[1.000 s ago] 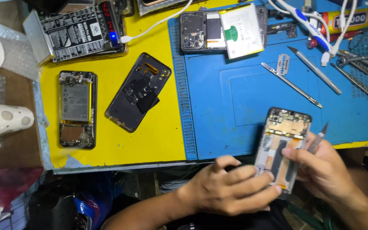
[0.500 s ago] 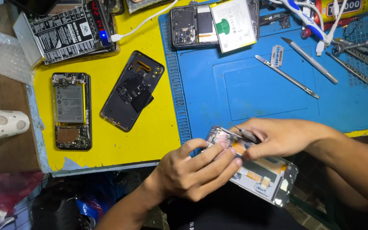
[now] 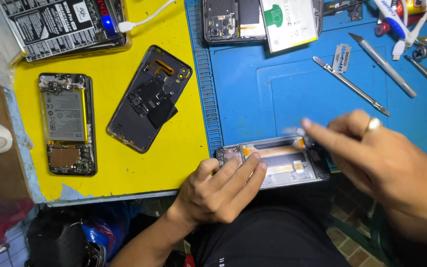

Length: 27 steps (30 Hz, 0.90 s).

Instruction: The person cleans the back of a disassembled smartphone with a toothbrush, then picks up another phone and removes its back cover. They proceed to manipulate internal components, including the battery and ribbon cables, using their fingers and a metal tool.

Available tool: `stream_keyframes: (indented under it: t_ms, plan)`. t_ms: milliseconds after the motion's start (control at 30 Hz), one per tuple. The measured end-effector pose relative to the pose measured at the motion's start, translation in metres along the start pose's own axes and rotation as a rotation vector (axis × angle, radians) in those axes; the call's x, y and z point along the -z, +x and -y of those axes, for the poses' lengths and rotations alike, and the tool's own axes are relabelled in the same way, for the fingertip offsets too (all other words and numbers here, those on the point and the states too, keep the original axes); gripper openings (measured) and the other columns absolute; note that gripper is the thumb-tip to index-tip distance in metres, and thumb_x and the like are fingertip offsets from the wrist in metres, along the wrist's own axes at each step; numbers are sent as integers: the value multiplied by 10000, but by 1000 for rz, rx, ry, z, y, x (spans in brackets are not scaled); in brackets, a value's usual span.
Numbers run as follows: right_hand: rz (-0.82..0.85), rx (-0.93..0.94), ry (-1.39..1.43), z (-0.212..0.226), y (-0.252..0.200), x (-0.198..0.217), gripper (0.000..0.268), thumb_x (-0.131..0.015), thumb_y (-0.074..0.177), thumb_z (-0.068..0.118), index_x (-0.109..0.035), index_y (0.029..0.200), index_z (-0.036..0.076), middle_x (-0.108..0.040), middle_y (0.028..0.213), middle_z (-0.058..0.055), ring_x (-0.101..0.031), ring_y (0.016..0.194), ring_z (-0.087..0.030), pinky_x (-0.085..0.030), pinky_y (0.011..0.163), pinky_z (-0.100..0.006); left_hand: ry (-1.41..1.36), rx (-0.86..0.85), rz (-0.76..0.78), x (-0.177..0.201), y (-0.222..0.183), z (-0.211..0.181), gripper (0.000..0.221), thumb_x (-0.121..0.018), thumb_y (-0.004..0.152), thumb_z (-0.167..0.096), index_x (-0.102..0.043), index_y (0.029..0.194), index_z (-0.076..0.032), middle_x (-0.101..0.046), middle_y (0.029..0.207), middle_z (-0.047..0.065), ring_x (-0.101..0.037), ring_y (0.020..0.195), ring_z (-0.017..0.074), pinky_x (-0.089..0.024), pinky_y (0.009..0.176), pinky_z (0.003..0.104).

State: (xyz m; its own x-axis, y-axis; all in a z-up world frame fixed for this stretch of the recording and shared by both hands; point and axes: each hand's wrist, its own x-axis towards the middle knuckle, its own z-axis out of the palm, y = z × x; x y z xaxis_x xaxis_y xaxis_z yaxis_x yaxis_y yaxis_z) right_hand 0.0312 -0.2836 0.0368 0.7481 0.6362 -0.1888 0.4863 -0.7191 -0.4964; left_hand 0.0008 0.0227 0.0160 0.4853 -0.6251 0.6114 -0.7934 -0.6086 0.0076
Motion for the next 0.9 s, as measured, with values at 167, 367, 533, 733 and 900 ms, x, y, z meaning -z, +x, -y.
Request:
stream_keyframes:
  t_ms: [167,367,533,733,900]
  plan:
    - [-83,204,-201,13,-4,-6,539,-626,910,63,-578,1445,117,-670,1127,-124,-678,866,-274,-571,607,-405,-20,36,18,-5,-5,-4,211,-551,1062,-137,-762,1055,-132,-796,1089,61,-699,841,137,-376,761,283]
    - [-88,298,-322,17,7,-13,482,-599,946,105,-576,1427,78,-647,1117,-113,-689,897,-289,-586,681,-412,-69,75,6,-9,-8,-4,156,-617,1054,-145,-770,1053,-116,-795,1080,72,-685,826,144,-397,748,285]
    - [-94,333,-324,24,16,-13,473,-552,955,11,-563,1427,26,-635,1131,-126,-684,921,-311,-582,719,-402,-58,72,5,-11,-9,-2,118,-662,1057,-179,-773,1045,-144,-784,1100,53,-661,825,115,-398,760,272]
    - [-100,359,-352,28,21,-16,472,-617,967,101,-570,1429,14,-613,1044,-114,-662,840,-278,-598,712,-418,-69,74,1,-12,-10,-1,174,-613,1057,-154,-784,1025,-150,-788,1088,52,-657,810,117,-397,755,268]
    - [-56,402,-433,29,21,-12,445,-598,975,69,-582,1413,-11,-575,1032,-100,-614,834,-238,-589,685,-405,-77,81,2,-13,-10,0,184,-610,1057,-158,-793,1040,-142,-788,1087,48,-657,810,113,-397,735,266]
